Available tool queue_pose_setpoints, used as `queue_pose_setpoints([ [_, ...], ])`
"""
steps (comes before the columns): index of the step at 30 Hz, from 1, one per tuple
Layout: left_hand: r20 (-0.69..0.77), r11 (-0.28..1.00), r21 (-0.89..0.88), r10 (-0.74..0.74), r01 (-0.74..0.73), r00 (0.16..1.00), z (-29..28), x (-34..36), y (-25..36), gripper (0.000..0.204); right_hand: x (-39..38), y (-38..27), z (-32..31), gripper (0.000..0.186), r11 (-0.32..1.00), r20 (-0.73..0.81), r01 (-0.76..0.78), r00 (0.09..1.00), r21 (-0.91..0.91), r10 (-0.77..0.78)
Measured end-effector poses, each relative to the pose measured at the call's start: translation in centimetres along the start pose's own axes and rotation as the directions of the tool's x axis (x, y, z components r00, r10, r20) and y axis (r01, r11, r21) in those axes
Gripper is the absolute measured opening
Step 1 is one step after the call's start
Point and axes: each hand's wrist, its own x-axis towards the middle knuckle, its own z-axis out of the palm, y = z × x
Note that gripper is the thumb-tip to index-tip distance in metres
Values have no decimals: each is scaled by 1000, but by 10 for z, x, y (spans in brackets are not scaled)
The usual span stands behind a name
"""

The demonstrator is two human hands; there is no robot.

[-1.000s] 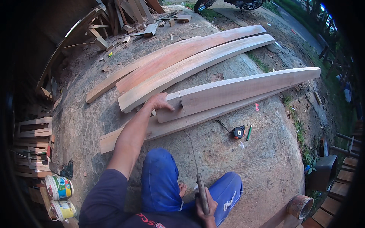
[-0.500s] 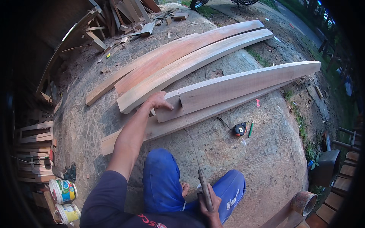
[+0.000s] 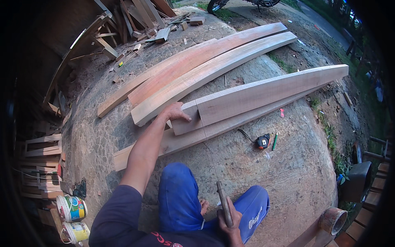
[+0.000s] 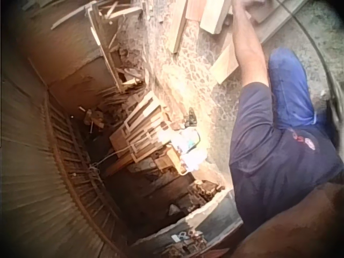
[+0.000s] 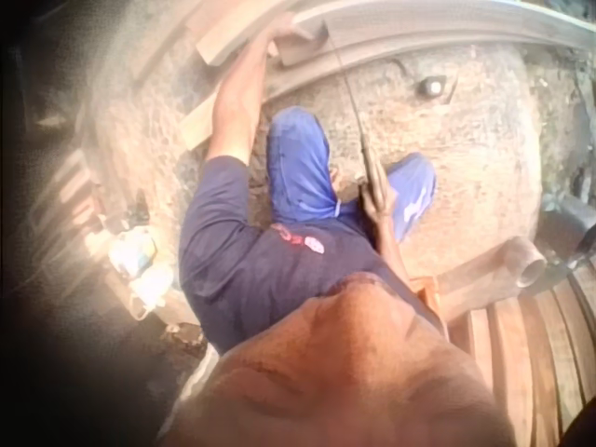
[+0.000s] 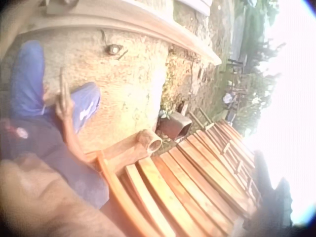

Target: The person measures and marks wooden planks with a tape measure and pencil, then uses a hand saw to cut the planks to size. The person repeats this process for multiple planks, stacking the cut pieces aside.

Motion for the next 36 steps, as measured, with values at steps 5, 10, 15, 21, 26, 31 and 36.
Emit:
queue_pose_setpoints([
  [5, -140, 987, 159, -4, 26, 990, 20, -26, 10, 89, 100, -11, 43, 62, 975, -60, 222, 973, -18, -223],
  [10, -165, 981, 183, -31, 62, 986, 23, -48, 27, 80, 224, 38, 115, 66, 995, -3, 96, 995, 39, -95],
  [15, 5, 1000, 15, -13, 13, 1000, 1, -14, 8, 94, 16, 5, 5, 62, 998, 0, 41, 999, -47, -41],
  [21, -168, 989, 135, -30, 54, 985, 26, -45, 20, 86, 133, 12, 62, 62, 996, -5, 38, 999, 79, -37],
  [26, -136, 989, 138, -38, 57, 990, 20, -49, 25, 82, 210, 48, 114, 66, 987, -14, 108, 994, 122, -107],
  [31, 45, 999, -25, -38, 39, 998, 2, -9, 4, 92, -11, -1, -7, 64, 1000, 6, 11, 1000, 29, -11],
  [36, -123, 992, 119, -26, 40, 992, 25, -32, 13, 89, 96, 12, 47, 64, 984, -17, 170, 985, -52, -171],
])
